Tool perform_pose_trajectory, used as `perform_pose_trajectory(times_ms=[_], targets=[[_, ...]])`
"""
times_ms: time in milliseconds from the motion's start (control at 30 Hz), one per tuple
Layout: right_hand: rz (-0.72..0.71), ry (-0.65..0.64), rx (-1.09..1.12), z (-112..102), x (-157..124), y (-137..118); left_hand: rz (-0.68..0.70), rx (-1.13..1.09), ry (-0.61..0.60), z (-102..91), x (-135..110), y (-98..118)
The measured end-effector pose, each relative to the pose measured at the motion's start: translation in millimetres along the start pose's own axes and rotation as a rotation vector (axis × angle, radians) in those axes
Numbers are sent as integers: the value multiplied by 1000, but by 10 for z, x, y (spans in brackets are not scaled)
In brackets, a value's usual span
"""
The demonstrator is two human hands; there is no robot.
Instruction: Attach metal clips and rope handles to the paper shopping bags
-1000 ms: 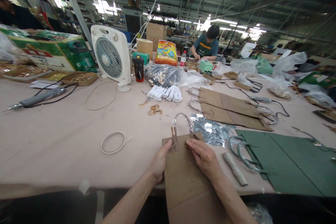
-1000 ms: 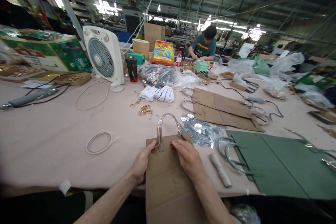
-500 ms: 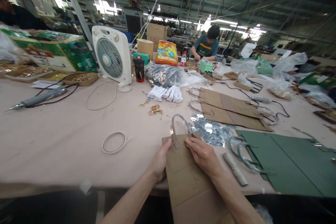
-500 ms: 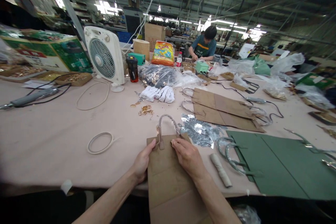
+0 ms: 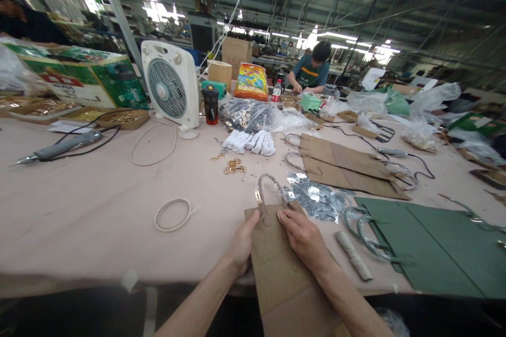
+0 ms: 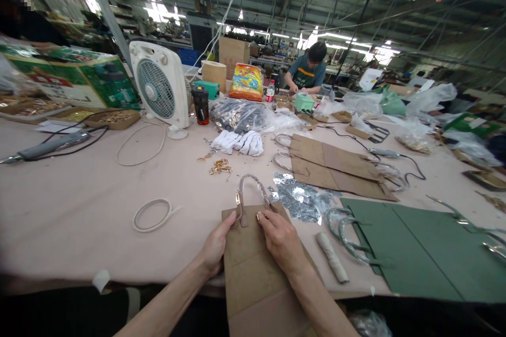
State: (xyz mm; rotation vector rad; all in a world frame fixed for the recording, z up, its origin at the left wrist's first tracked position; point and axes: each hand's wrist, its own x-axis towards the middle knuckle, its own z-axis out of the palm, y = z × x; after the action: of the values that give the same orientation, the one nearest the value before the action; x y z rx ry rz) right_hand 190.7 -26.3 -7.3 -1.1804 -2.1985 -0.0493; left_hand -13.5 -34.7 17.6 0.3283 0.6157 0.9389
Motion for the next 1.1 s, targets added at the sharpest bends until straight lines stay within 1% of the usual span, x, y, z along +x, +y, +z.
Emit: perform_pose_trajectory(times_ms=[67, 200, 367, 533, 633, 733, 833, 867, 900, 933, 967, 1033, 1067, 1100], targets=[[-11, -24, 3, 9, -34, -7, 1, -1, -3, 10, -6, -2], [2, -70, -19, 4, -76, -76, 46, 30, 6, -11, -3, -32], [37, -102, -109, -13, -100, -268, 95, 56, -12, -52, -2, -54], [107, -89, -238, 61, -195, -455, 86, 70, -28, -42, -33, -27], [146, -79, -170, 69, -237, -453, 77, 57, -38, -35, -40, -16], [188, -92, 13, -31, -202, -350, 18, 5, -11, -27, -33, 4], [231, -151, 260, -193, -47, -171, -87, -89, 10, -25, -25, 40], [263, -153, 343, -239, 37, -97, -120, -125, 0, -28, -22, 52], [312, -126, 416, -270, 139, -17, -148, -158, -19, -34, -19, 61], [376, -65, 475, -283, 258, 67, -171, -185, -43, -43, -14, 68], [446, 25, 518, -275, 394, 153, -186, -205, -71, -54, -6, 70], [545, 203, 574, -191, 711, 317, -200, -221, -130, -86, 26, 69], [555, 244, 602, -118, 887, 387, -193, -219, -160, -107, 50, 68], [543, 242, 631, -29, 1069, 444, -176, -214, -187, -129, 79, 69]])
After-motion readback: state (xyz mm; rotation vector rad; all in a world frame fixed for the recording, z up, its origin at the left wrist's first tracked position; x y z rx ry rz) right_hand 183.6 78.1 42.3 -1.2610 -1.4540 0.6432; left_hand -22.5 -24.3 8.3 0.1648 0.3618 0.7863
